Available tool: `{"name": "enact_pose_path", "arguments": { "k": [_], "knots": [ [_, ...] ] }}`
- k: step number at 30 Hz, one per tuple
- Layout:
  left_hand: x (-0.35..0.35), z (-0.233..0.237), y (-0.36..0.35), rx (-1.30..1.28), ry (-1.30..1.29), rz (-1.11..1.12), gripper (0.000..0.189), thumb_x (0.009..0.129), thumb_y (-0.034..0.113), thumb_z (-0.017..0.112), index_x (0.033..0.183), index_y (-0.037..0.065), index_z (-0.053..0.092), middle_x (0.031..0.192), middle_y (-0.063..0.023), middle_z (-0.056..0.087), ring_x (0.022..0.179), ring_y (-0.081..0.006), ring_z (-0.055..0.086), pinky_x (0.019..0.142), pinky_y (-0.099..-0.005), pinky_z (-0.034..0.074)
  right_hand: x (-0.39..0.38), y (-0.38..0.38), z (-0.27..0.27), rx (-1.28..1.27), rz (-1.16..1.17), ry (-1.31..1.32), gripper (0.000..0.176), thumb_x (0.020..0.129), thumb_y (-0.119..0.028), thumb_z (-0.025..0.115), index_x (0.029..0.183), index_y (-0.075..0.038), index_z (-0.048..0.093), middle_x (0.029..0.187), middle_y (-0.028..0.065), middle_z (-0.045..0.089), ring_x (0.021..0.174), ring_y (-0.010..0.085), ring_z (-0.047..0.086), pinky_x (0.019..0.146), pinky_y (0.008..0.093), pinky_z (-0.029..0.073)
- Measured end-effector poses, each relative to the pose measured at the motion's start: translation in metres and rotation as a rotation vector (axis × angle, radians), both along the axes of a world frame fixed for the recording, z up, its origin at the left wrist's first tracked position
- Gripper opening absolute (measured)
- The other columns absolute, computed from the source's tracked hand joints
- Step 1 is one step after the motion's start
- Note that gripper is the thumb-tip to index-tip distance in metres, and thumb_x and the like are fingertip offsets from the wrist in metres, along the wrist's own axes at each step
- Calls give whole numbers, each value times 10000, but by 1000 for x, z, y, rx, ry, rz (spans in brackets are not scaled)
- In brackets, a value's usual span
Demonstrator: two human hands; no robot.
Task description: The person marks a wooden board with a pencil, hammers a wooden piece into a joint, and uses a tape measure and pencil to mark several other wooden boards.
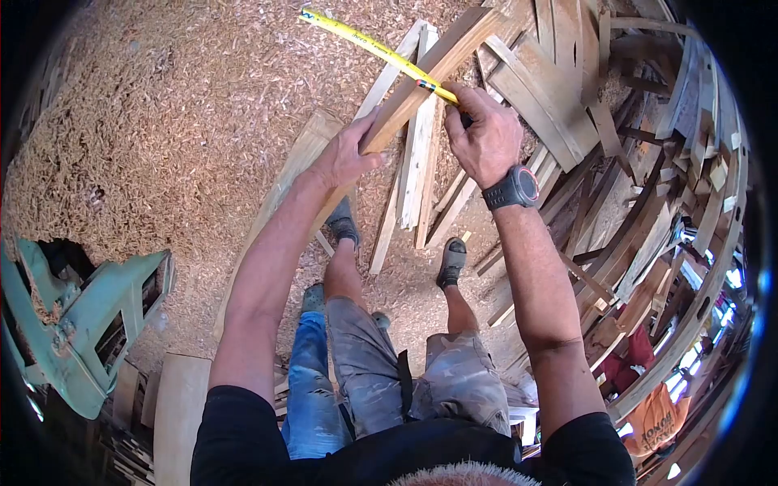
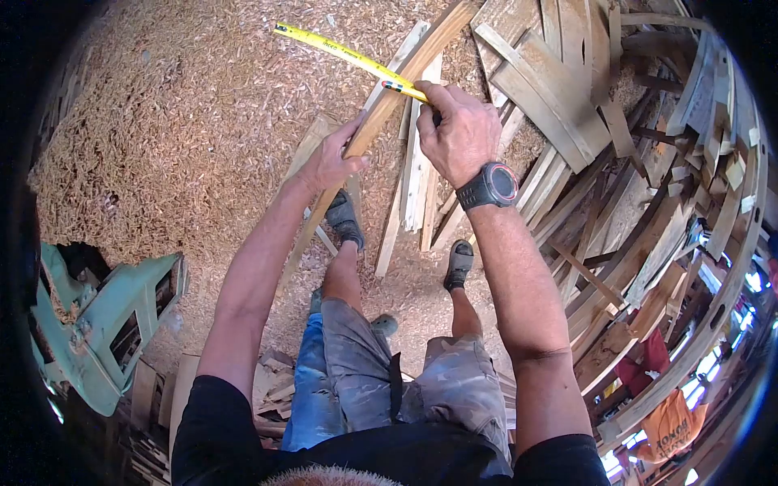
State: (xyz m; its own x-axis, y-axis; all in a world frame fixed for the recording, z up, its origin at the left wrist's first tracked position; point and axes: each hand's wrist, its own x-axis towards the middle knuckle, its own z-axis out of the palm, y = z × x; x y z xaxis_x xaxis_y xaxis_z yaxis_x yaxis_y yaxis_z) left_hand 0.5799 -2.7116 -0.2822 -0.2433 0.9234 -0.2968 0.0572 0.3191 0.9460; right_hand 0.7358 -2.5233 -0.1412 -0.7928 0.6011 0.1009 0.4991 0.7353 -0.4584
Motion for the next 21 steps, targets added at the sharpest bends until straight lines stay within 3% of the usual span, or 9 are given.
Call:
{"name": "enact_pose_path", "arguments": {
  "k": [21],
  "knots": [
    [-2, -3, -7, 2, 41, 9, 1012, 757, 249, 775, 1605, -31, 298, 1493, -255, 517, 1364, -314, 538, 1170, -368, 394, -5, -2, 1, 60, 28, 35, 260, 884, -147, 674, 1131, -174, 747, 832, 95, 700, 712, 316, 685, 640, 415, 534]
  ]
}}
